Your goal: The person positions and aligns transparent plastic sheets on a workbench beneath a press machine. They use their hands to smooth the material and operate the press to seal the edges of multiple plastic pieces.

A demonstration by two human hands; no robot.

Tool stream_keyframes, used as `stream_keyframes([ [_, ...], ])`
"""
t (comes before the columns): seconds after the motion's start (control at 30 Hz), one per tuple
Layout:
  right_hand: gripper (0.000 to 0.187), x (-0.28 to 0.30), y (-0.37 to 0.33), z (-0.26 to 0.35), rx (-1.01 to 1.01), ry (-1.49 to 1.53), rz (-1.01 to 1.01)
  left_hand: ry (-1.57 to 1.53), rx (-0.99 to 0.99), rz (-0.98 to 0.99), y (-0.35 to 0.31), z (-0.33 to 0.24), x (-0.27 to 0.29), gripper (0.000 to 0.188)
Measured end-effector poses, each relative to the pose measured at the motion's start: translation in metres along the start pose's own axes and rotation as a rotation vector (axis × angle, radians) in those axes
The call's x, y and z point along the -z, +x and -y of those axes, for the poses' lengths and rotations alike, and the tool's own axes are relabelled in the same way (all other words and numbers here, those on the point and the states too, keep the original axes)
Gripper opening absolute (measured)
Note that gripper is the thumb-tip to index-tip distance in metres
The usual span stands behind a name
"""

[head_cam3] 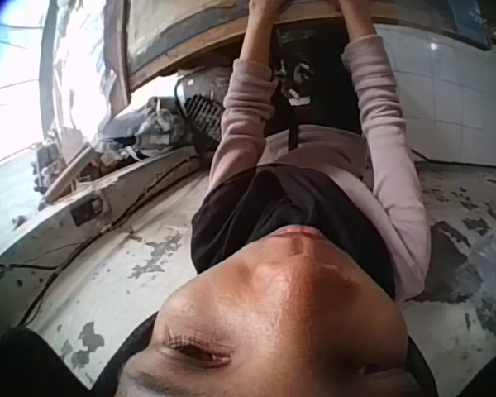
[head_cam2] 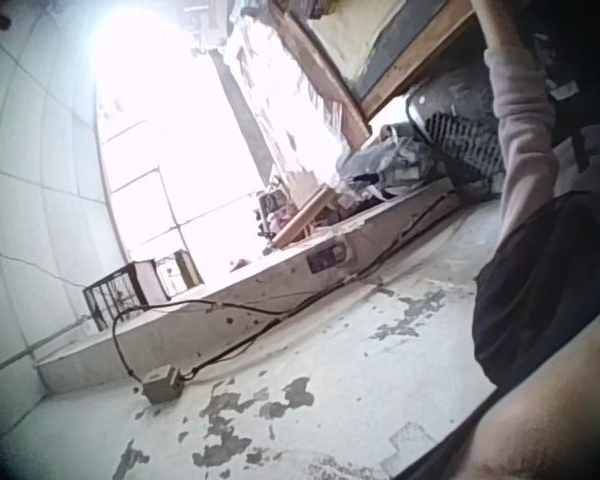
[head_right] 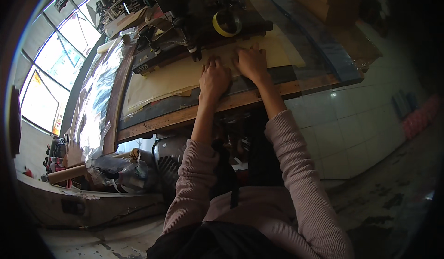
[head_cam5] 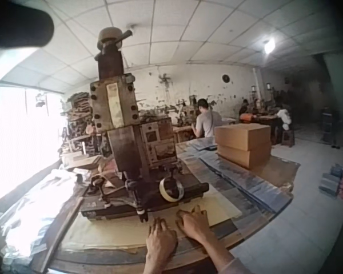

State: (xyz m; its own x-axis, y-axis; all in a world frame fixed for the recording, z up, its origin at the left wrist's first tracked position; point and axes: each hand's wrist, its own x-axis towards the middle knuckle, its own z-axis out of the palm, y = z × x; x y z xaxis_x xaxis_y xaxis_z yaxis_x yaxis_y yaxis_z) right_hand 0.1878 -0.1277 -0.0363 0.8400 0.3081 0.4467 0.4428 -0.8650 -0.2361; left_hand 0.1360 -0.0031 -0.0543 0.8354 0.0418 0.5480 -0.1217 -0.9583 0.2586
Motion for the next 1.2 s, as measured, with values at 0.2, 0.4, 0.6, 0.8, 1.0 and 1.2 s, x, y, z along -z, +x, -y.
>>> stream_keyframes([
  [0.2,0.029,-0.005,0.001,-0.002,-0.001,0.004,-0.031,0.004,0.009,0.044,0.001,0.001,0.0,0.049],
  [0.4,0.026,-0.008,0.008,0.0,0.015,0.006,-0.02,0.013,0.009,0.022,0.007,0.005,-0.004,0.049],
  [0.6,0.025,-0.005,0.009,0.0,-0.011,-0.004,-0.019,-0.123,0.06,0.108,0.013,-0.005,0.015,0.038],
  [0.8,0.025,-0.008,0.009,0.004,0.015,0.018,-0.099,-0.16,0.055,0.052,-0.004,-0.004,0.021,0.036],
  [1.0,0.024,-0.006,0.01,0.001,0.052,0.001,-0.125,-0.145,0.003,-0.008,-0.004,-0.004,0.013,0.037],
  [1.2,0.023,-0.003,0.0,0.005,0.172,0.287,-0.15,-0.127,0.009,0.015,-0.005,-0.004,0.016,0.033],
])
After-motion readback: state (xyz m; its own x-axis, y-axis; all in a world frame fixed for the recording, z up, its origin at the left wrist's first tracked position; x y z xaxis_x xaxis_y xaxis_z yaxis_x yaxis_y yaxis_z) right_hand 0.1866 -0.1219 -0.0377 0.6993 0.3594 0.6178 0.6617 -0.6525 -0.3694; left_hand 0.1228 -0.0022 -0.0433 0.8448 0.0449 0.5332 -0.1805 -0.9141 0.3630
